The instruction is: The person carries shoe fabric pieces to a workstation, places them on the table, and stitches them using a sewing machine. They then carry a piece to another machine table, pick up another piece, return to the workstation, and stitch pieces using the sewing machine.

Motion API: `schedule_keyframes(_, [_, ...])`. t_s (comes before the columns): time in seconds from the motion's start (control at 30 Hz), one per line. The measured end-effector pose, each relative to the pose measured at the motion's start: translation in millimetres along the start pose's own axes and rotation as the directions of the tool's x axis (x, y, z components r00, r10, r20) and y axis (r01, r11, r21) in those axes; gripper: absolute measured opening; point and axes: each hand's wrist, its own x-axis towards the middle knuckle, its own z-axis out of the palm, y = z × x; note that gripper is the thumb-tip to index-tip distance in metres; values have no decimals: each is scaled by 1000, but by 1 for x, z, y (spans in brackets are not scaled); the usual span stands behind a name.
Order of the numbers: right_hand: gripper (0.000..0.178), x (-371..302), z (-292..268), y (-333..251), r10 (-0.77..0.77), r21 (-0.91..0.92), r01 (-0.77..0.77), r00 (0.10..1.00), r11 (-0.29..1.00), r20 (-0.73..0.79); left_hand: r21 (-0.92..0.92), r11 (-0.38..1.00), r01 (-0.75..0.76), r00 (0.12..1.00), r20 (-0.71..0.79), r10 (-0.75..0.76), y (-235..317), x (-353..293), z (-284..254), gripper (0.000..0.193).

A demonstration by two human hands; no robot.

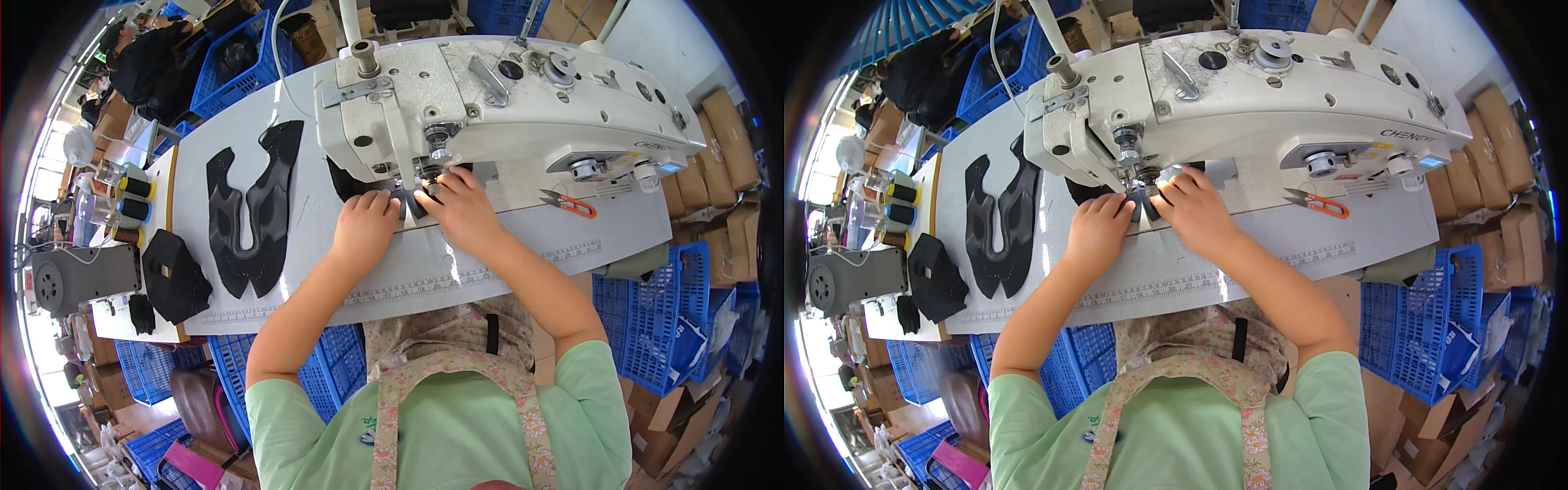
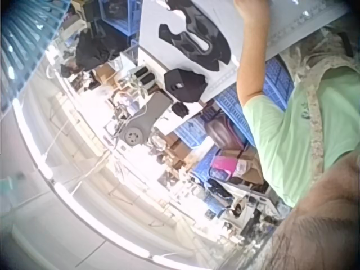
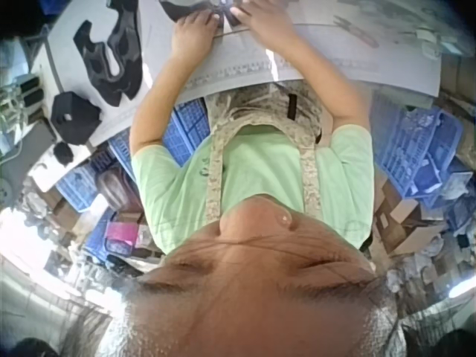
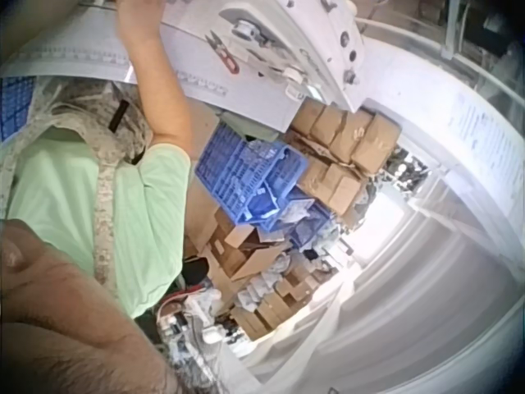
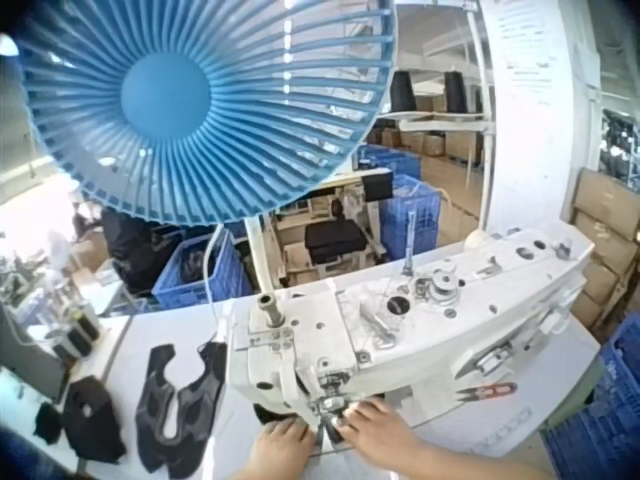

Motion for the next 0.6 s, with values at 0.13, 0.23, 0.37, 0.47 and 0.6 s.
schedule_keyframes(0.13, [26,-1,1,0,1,-18,-1,1000,1000,5,-148,988,40,999,19,-37,-1,1,-4,23])
schedule_keyframes(0.23, [21,0,2,0,-11,-33,10,1000,999,-28,-157,987,33,999,-1,-33,-3,4,-3,16])
schedule_keyframes(0.37, [30,0,2,0,19,29,-19,1000,999,9,-172,984,50,999,21,-47,-3,7,-1,10])
schedule_keyframes(0.47, [30,0,4,1,17,39,-16,1000,999,-26,-196,979,57,998,-24,-63,-5,7,3,13])
schedule_keyframes(0.6, [31,-1,6,4,27,44,-26,999,999,-22,-188,981,39,999,0,-40,-7,8,5,14])
